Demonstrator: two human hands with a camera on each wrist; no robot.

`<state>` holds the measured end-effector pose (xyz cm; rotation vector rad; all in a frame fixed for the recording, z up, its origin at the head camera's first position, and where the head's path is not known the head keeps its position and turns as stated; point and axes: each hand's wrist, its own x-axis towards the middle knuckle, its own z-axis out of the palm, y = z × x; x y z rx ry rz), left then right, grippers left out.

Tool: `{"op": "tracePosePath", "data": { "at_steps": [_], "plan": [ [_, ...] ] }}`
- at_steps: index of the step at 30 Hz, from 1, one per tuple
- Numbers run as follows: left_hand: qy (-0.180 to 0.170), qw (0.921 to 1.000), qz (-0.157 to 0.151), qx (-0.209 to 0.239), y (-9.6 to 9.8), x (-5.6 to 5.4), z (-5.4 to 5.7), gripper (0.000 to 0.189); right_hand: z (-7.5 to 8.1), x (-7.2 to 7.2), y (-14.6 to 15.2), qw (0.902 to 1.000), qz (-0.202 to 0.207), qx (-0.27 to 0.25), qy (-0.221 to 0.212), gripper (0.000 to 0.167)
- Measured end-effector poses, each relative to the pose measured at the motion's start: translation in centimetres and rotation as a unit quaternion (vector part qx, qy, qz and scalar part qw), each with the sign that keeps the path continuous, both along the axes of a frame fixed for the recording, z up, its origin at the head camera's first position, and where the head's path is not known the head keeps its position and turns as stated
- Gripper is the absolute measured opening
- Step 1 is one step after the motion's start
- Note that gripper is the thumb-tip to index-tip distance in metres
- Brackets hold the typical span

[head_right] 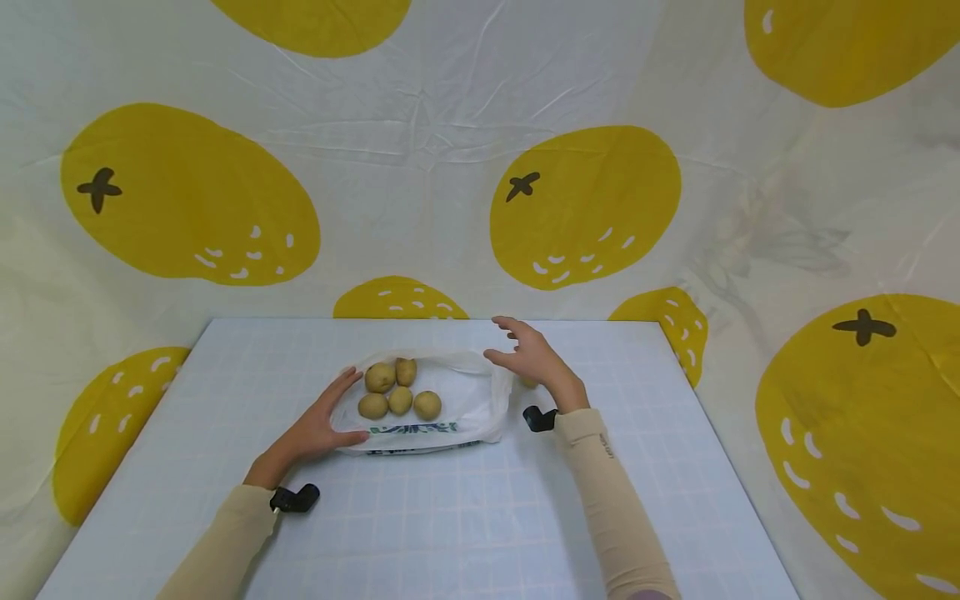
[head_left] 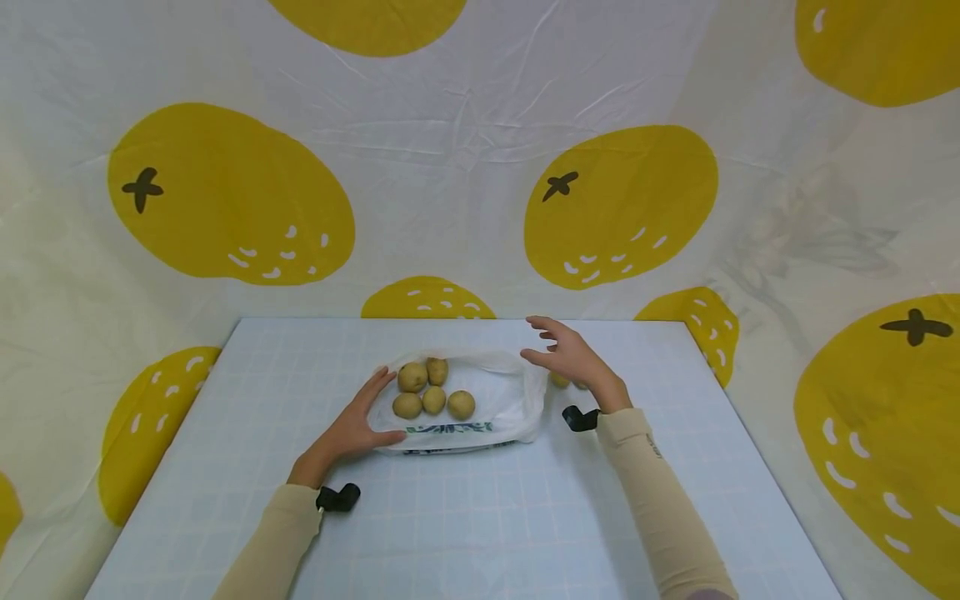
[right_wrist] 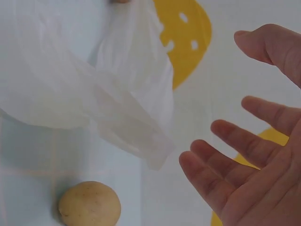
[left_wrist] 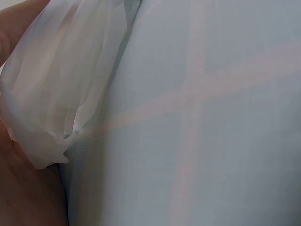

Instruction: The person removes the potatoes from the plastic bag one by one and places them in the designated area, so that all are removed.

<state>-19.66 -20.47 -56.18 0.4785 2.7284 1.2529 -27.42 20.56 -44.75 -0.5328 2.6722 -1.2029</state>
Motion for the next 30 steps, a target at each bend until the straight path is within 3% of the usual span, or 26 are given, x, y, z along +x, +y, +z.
{"op": "tracePosePath", "data": {
  "at_steps": [10,30],
  "plan": [
    [0.004,1.0,-0.001,0.0,-0.1,0.1,0.3,0.108,0.3,-0.1,-1.4,0.9996,0.013,-0.025,0.004,0.073],
    [0.0,1.0,0.001,-0.008,0.2,0.1,0.2,0.108,-0.9,0.1,-4.5,0.9985,0.055,-0.002,-0.003,0.067]
  ]
}}
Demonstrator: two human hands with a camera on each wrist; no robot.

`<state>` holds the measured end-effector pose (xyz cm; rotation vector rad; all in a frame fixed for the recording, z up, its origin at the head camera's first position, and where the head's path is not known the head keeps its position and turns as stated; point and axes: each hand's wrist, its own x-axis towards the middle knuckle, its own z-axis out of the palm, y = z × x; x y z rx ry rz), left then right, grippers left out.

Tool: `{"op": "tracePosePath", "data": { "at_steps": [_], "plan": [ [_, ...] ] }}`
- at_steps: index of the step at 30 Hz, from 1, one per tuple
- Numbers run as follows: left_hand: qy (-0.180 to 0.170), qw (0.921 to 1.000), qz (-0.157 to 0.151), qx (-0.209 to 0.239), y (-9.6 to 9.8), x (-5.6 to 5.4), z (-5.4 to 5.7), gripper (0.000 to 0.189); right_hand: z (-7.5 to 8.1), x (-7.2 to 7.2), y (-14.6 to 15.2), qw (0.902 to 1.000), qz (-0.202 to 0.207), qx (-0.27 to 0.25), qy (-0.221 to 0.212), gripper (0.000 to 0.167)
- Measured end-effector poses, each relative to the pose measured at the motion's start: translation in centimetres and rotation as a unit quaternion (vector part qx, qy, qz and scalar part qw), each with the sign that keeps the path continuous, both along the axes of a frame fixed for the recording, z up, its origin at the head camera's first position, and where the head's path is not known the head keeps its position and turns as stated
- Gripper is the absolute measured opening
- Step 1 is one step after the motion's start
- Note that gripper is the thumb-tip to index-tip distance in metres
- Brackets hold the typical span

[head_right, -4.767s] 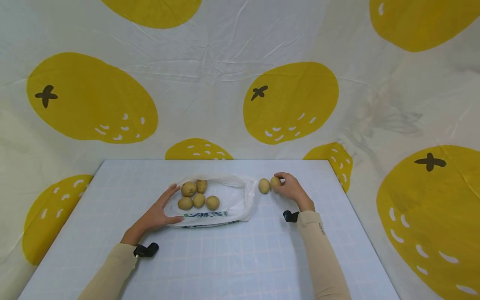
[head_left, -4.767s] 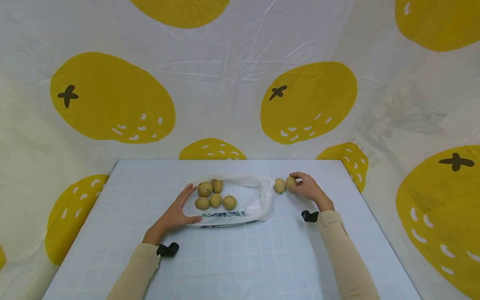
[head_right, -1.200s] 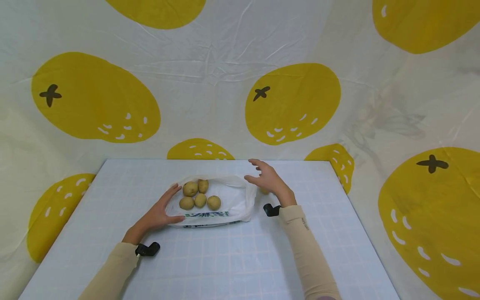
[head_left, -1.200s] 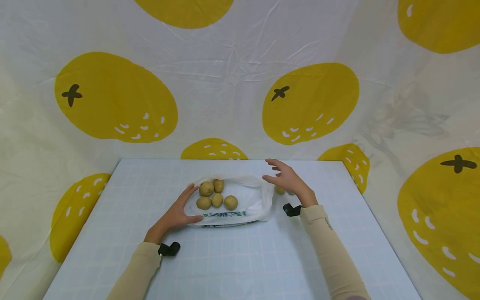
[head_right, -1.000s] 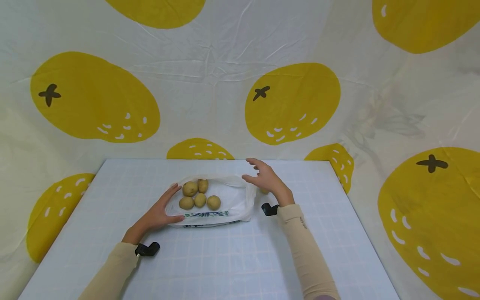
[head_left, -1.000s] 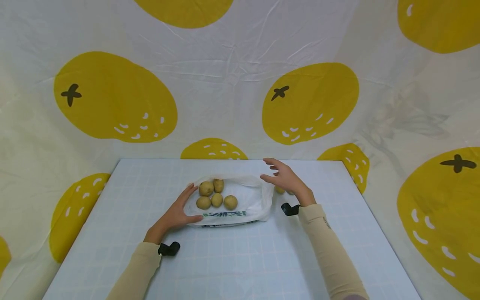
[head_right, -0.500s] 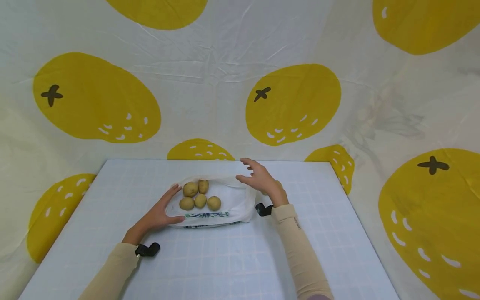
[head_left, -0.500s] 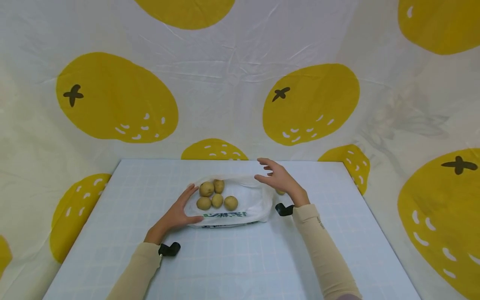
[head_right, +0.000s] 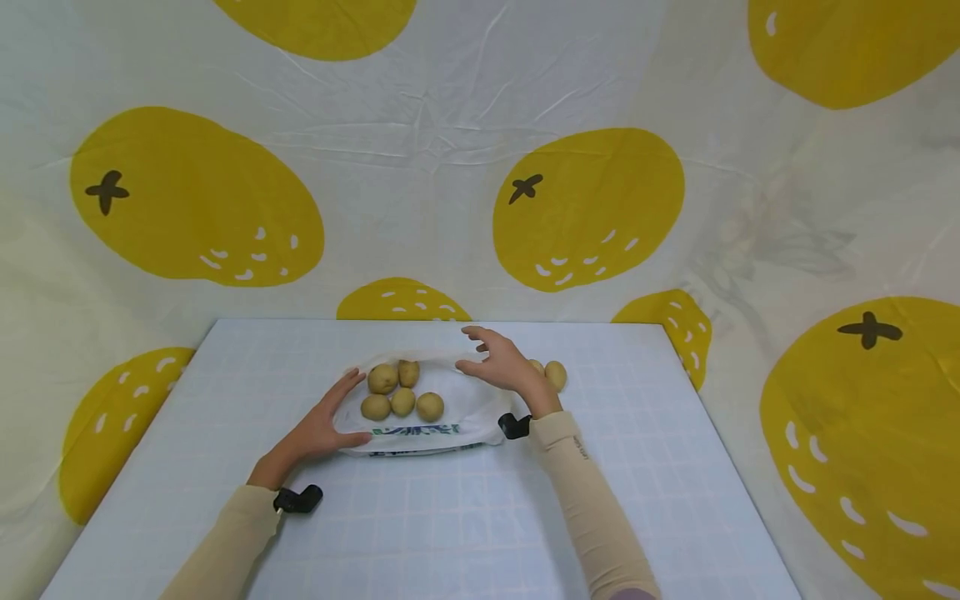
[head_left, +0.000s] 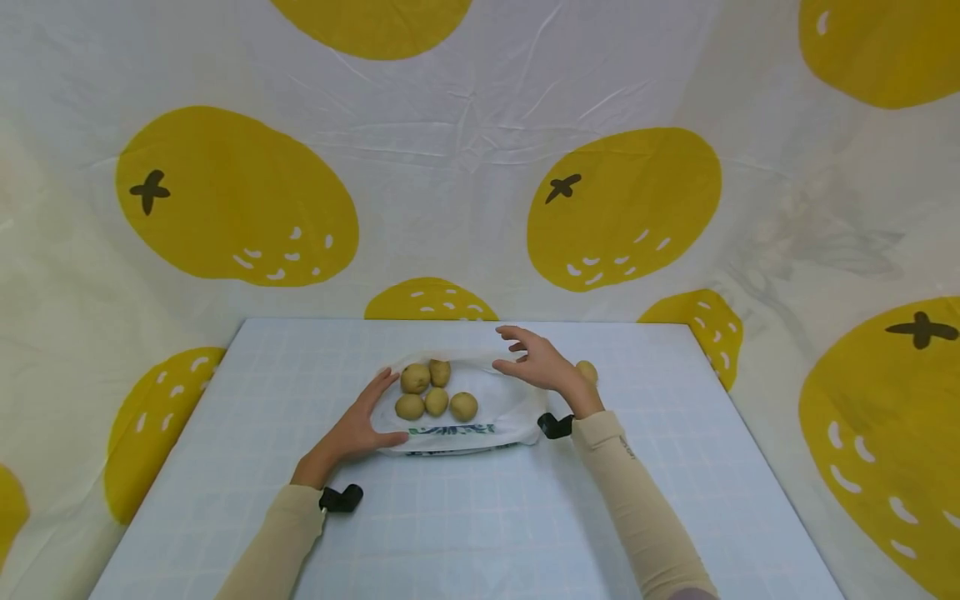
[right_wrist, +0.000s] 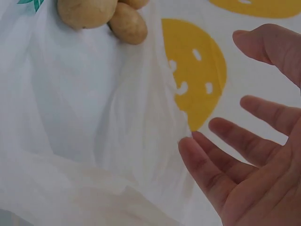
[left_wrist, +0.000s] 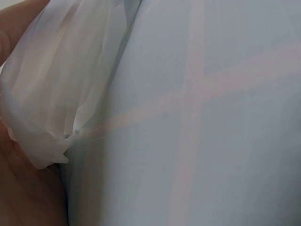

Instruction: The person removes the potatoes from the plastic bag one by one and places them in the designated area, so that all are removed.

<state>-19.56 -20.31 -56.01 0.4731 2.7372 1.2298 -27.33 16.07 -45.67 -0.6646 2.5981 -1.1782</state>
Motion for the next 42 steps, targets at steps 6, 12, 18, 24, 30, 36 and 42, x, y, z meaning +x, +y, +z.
{"op": "tracePosePath", "data": {
  "at_steps": [6,12,18,24,30,36,42],
  "plan": [
    [-0.004,1.0,0.0,0.003,0.1,0.0,0.2,0.108,-0.2,0.1,-0.8,0.9996,0.028,-0.007,0.001,0.066],
    [-0.005,1.0,0.002,-0.003,0.2,0.1,0.4,0.109,-0.1,0.3,-1.8,0.9985,0.053,-0.012,-0.01,0.065],
    [-0.005,1.0,0.002,-0.002,0.1,0.1,0.4,0.109,-0.5,0.2,-2.7,0.9969,0.076,-0.009,-0.02,0.064],
    [-0.005,1.0,0.002,0.004,0.2,0.1,0.5,0.109,-0.7,0.0,-3.3,0.9953,0.091,0.007,-0.032,0.062],
    [-0.013,0.9999,0.004,0.002,0.2,0.2,0.6,0.109,-0.8,-0.3,-4.0,0.9925,0.11,0.03,-0.043,0.061],
    [-0.012,0.9999,0.003,0.002,0.1,0.2,0.5,0.109,-1.4,-0.8,-4.7,0.9886,0.127,0.057,-0.057,0.06],
    [-0.009,1.0,0.001,0.002,0.1,0.2,0.4,0.108,-2.0,-1.1,-5.5,0.9866,0.13,0.074,-0.066,0.056]
  ]
}}
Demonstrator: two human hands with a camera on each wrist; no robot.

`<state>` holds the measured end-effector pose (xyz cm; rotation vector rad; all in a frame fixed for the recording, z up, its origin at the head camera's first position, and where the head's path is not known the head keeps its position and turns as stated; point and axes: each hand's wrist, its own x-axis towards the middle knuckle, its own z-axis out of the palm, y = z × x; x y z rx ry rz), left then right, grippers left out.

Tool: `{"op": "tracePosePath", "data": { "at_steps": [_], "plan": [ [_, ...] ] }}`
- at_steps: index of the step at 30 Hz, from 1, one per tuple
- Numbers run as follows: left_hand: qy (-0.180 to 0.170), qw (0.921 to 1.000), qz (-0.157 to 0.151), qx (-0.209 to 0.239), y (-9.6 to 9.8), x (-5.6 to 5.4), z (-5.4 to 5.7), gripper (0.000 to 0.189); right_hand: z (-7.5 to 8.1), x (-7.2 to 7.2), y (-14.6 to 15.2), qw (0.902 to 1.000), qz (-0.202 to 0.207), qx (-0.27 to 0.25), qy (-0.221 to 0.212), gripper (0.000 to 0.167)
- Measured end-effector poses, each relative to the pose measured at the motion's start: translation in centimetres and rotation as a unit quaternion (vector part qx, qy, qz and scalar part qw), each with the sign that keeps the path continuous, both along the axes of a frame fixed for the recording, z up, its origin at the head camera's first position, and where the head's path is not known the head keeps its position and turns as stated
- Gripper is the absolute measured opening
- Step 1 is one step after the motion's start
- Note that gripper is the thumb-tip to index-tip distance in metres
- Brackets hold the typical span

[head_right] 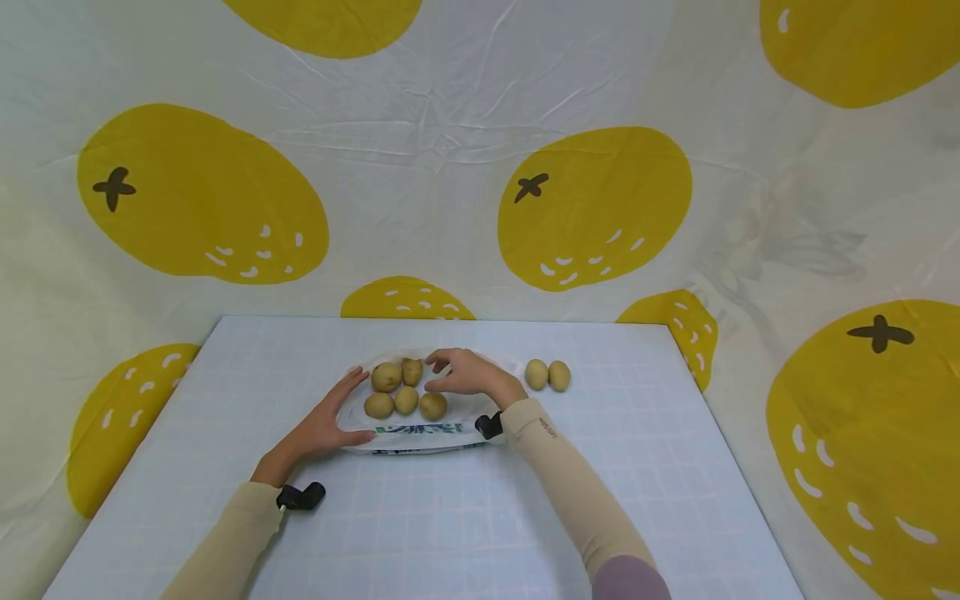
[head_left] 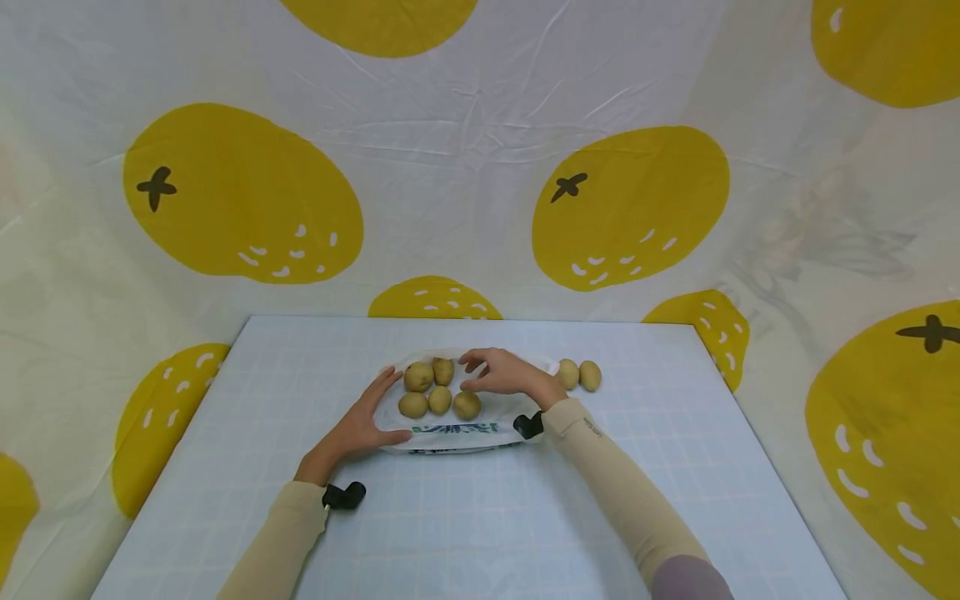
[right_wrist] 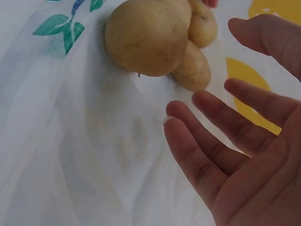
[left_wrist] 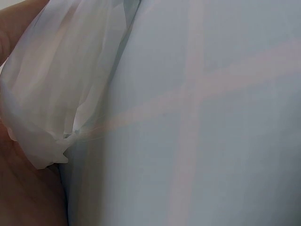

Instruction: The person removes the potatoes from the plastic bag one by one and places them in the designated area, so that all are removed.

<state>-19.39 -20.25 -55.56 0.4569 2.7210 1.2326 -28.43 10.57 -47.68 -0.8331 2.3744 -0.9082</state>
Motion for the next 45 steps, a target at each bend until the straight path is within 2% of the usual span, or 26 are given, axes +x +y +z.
{"op": "tracePosePath", "data": {
  "at_steps": [7,18,28,32,45],
  "plan": [
    [0.0,1.0,0.001,0.001,0.0,0.0,0.0,0.108,-1.0,0.0,-0.6,0.9997,0.013,0.021,-0.002,0.054],
    [-0.015,0.9998,0.008,-0.005,0.1,0.0,0.1,0.109,-1.0,0.6,-0.8,0.9986,0.031,0.039,-0.015,0.047],
    [-0.006,1.0,0.007,0.001,-0.1,-0.2,-0.4,0.108,-1.2,0.8,-0.8,0.9984,0.041,0.037,-0.009,0.033],
    [-0.003,1.0,0.006,0.0,-0.1,-0.2,-0.5,0.108,-1.1,0.9,-0.9,0.9983,0.043,0.039,-0.006,0.027],
    [-0.007,0.9999,0.008,-0.006,-0.1,-0.1,-0.4,0.109,-1.5,1.0,-0.8,0.9987,0.033,0.039,-0.001,0.026]
  ]
}}
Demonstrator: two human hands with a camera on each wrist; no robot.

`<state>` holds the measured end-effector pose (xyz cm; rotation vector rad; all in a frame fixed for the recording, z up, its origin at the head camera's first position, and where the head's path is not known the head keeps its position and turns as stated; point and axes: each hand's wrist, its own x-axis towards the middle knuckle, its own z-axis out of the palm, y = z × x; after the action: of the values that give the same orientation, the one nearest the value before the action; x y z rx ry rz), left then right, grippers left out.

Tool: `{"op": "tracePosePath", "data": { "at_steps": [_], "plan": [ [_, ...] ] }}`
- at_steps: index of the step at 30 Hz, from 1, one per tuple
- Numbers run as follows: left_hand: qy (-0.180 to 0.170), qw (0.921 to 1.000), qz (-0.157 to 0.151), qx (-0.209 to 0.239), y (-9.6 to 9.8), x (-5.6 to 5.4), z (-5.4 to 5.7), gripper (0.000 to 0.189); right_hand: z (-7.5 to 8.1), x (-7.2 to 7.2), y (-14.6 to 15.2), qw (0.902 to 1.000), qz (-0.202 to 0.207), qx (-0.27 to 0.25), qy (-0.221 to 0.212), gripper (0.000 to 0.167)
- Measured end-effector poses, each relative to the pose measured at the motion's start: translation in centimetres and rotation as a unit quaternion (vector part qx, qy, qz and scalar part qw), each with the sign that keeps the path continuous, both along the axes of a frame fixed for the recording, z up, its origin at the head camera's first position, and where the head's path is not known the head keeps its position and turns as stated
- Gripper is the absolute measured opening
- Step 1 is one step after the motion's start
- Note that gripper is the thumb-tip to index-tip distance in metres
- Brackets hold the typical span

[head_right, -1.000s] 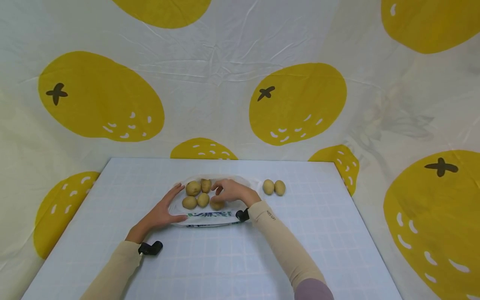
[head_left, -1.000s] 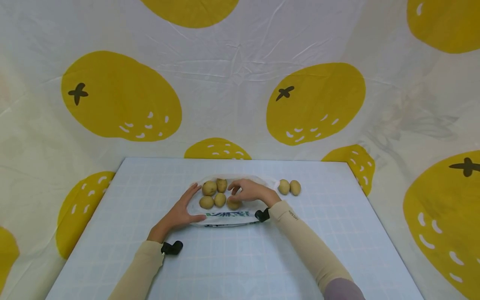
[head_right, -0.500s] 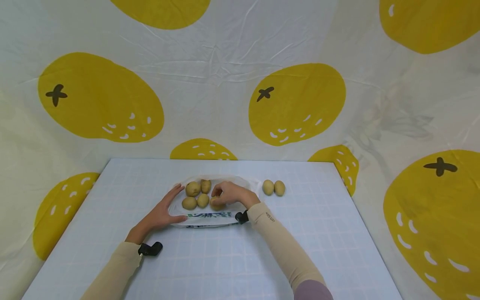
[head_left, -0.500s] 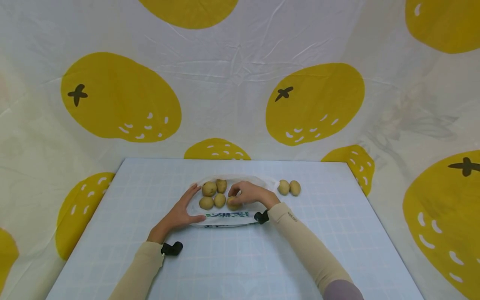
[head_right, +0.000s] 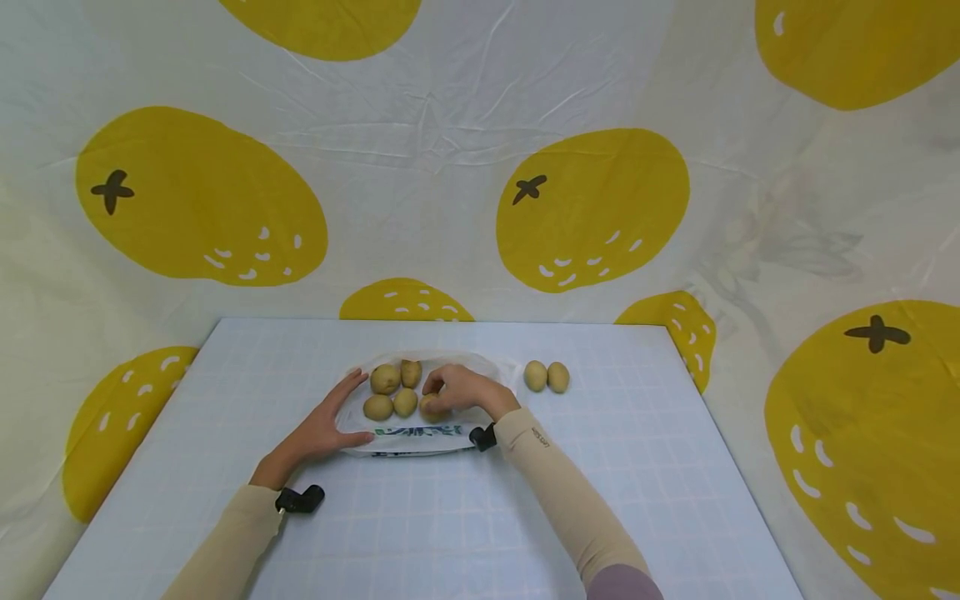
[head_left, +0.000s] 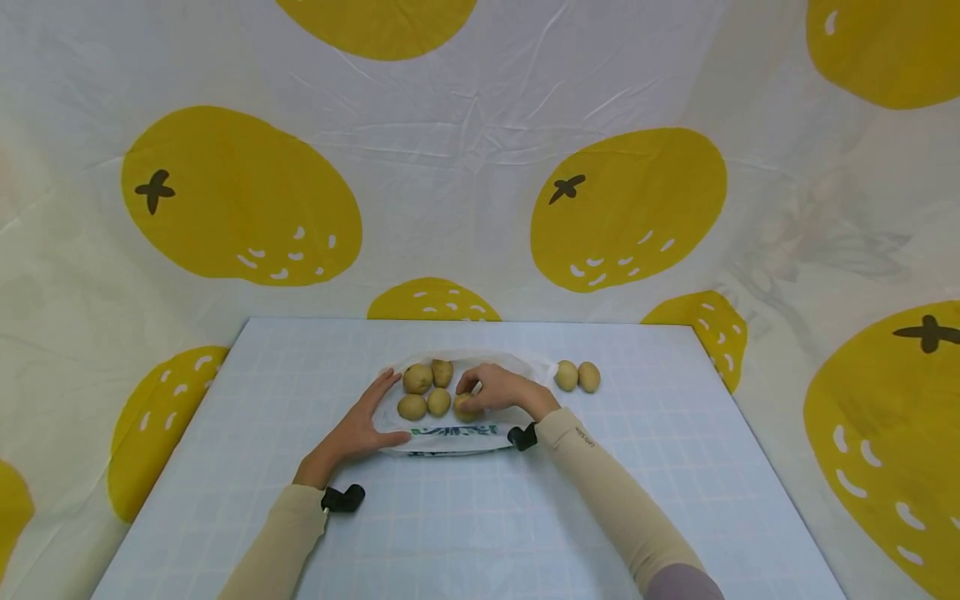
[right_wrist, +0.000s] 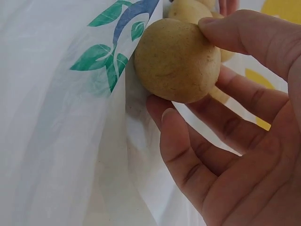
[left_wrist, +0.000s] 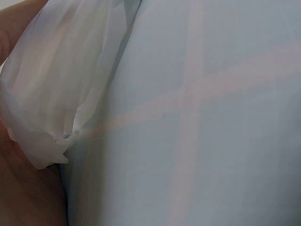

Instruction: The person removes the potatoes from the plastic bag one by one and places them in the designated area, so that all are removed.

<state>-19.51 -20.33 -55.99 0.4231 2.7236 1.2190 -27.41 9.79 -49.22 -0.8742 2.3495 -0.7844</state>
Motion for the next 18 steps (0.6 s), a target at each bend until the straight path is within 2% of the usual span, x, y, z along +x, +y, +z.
{"op": "tracePosePath", "data": {
  "at_steps": [18],
  "plan": [
    [0.013,0.9998,-0.007,0.009,-0.02,0.1,0.03,0.107,-0.14,0.14,0.76,0.9992,-0.03,-0.027,-0.006,0.031]
  ]
}}
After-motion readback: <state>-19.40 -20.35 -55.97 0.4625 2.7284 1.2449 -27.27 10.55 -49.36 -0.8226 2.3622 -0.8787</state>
